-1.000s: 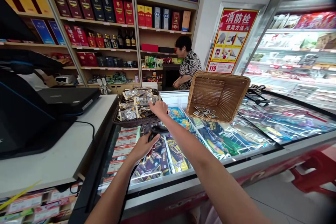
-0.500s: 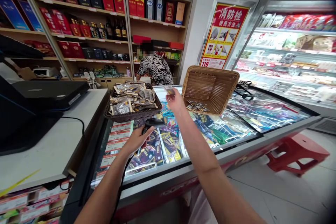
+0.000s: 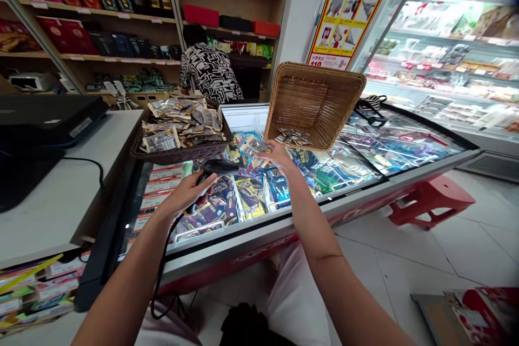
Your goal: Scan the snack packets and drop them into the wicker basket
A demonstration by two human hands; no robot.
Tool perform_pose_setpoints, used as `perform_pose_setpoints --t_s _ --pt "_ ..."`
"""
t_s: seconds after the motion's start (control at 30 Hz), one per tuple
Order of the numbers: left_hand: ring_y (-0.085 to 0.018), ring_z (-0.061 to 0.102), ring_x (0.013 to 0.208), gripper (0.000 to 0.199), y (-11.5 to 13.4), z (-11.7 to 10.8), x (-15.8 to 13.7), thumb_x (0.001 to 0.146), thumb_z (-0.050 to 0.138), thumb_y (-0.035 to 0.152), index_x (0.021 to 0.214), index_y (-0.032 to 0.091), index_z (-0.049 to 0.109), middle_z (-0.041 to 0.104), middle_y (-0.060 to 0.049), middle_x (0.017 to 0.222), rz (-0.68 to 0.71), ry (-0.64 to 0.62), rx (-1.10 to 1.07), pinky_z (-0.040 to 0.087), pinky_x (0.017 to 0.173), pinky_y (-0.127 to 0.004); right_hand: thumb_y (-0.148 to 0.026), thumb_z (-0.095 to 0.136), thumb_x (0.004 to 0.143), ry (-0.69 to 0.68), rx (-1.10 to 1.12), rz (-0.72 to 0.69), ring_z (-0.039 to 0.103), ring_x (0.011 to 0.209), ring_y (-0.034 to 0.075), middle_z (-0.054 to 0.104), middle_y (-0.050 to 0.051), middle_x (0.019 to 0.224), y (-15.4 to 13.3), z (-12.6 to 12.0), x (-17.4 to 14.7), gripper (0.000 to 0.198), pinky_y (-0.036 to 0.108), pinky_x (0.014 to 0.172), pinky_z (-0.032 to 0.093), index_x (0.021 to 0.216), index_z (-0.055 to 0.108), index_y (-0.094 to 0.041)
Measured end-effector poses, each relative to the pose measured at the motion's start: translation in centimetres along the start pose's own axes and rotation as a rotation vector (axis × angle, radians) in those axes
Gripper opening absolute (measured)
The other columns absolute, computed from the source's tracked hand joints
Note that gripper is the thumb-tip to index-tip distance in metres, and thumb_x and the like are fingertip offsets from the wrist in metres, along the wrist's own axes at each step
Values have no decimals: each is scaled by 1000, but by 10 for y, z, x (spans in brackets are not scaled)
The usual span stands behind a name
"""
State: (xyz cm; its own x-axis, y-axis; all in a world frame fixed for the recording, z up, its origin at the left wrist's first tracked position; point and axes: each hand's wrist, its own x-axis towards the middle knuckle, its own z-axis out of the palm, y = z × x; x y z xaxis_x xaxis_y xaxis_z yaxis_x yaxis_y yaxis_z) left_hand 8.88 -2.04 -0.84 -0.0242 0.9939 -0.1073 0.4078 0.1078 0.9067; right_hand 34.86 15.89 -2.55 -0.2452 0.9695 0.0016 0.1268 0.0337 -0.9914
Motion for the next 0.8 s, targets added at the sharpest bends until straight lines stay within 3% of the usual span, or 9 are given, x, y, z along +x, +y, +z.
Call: perform_pose_setpoints --t_s 0.13,0.23,0.37,0.53,0.8 --pt "-12 50 46 59 -3 0 0 88 57 78 76 20 56 57 2 56 24 -76 60 38 46 -25 -42 99 43 -154 -5 -1 49 62 10 52 -8 65 5 -1 -2 60 23 55 35 88 67 -18" --pt "-11 50 47 58 -5 1 1 88 59 77 77 20 58 59 1 61 17 -104 76 38 46 -25 -48 98 50 -193 47 -16 44 60 9 49 -8 64 5 0 -3 56 23 54 31 84 65 -18" --pt "-12 51 47 60 -2 3 1 85 59 79 77 20 57 58 2 57 11 -102 116 38 46 -25 -58 95 58 -175 108 29 37 57 8 41 -8 62 6 6 -4 55 23 50 25 77 61 -20" --pt "-13 49 44 57 5 6 -2 85 58 77 74 21 55 55 3 49 28 -82 187 36 46 -24 -58 96 58 -87 130 110 25 54 6 28 -10 59 5 14 -3 56 23 47 21 74 58 -21" --pt "-15 50 42 49 3 6 -2 88 57 71 74 24 51 55 4 46 66 -62 246 39 48 -27 -58 96 55 -50 130 107 26 54 7 29 -10 60 4 15 -4 56 25 49 21 78 61 -21"
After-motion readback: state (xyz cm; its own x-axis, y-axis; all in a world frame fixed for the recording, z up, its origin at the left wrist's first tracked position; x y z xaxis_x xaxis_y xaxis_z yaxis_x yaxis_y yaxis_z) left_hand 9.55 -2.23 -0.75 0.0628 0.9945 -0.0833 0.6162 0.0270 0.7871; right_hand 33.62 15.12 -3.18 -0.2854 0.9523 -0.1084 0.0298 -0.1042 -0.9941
